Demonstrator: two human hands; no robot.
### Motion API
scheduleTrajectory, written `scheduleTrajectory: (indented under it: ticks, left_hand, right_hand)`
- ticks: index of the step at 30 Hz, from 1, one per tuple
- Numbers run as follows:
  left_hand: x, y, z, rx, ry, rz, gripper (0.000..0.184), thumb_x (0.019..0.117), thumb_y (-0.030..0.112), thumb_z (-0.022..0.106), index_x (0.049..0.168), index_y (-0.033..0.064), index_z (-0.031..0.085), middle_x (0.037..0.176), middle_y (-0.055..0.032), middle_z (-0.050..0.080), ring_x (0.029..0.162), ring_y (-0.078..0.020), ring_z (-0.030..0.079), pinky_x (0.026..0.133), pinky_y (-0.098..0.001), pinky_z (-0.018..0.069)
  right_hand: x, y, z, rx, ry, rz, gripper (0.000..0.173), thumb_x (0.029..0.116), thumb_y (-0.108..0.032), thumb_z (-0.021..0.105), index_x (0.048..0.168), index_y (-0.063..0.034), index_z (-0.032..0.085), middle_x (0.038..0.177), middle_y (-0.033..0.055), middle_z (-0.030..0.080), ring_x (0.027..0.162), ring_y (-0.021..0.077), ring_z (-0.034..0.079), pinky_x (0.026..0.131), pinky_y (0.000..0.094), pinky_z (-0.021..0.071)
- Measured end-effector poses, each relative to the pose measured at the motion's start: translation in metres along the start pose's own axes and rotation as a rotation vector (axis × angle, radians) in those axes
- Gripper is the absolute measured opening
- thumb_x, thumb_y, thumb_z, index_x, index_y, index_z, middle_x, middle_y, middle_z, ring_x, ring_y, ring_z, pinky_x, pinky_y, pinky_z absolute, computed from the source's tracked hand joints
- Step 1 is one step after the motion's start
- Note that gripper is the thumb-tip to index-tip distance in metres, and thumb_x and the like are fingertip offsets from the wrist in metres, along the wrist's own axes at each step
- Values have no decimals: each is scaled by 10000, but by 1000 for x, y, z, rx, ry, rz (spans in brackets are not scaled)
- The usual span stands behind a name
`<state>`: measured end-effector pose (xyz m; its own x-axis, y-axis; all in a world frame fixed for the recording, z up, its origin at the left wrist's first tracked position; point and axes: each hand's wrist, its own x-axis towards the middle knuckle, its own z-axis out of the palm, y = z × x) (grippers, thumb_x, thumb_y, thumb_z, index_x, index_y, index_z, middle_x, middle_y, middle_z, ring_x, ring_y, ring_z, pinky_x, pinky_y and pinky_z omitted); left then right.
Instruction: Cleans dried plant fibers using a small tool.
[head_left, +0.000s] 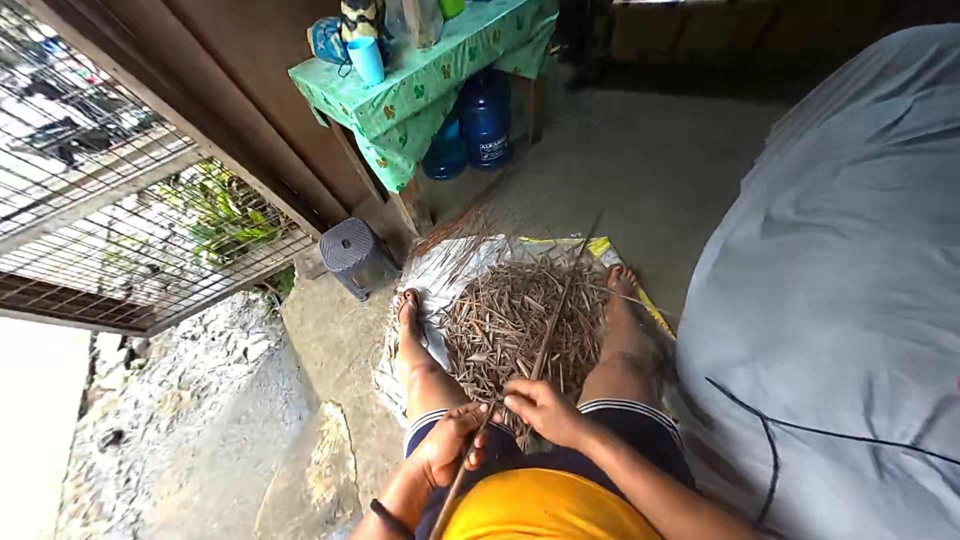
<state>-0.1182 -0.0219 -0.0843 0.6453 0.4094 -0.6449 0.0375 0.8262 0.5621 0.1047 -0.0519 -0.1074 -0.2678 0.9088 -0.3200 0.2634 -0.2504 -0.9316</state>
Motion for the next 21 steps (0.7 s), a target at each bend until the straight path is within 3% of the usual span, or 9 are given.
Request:
scheduleTrajectory:
  ticks: [3,5,10,12,14,18,21]
  left_hand:
    - [0,-1,1,-55,-46,-19,352,1126,236,271,1091,100,594,611,67,497,430,4,447,405,-126,396]
    - [-1,-3,0,-83,-91,-23,347,1123,235,276,1087,109,597,612,72,489,426,10,436,398,-120,382]
    - [-11,-9,-6,-78,-160,-16,336,1112,241,312,1079,119,623,614,75,500,431,8,447,401,-124,391]
    - [-14,-10,-6,-48,-133,-12,332,1108,228,322,1072,111,631,603,72,507,425,7,451,401,-127,396]
    - [-15,-8,-4,4,-59,-10,331,1113,210,329,1076,85,632,599,56,526,430,-5,476,408,-138,419]
    - [-7,-1,10,167,98,-1,296,1124,177,359,1109,20,610,592,13,559,439,-50,531,427,-179,472]
    - [-6,4,19,270,150,19,267,1122,180,391,1108,13,600,588,9,557,438,-66,542,432,-198,489]
  right_hand:
    - [4,9,4,-49,89,-98,316,1047,-241,521,1156,-7,704,930,107,701,772,131,628,765,335,534]
    - [10,14,-3,-48,202,-88,331,1048,-236,518,1187,1,703,938,115,712,778,144,648,779,356,550]
    - [30,23,-45,198,562,89,346,1077,-160,487,1334,37,607,735,31,566,566,81,506,540,260,463]
    - [33,25,-64,277,686,133,329,1094,-172,475,1326,24,601,679,9,513,517,73,476,488,235,434]
    - [25,16,-65,274,586,164,324,1096,-180,470,1314,16,607,661,-1,507,497,67,469,471,224,425]
    - [1,-11,-27,120,116,217,381,1073,-209,499,1384,0,568,736,33,572,557,99,507,537,279,458]
    - [1,-8,-7,48,66,204,377,1063,-231,538,1363,-8,588,819,63,623,608,100,526,601,291,478]
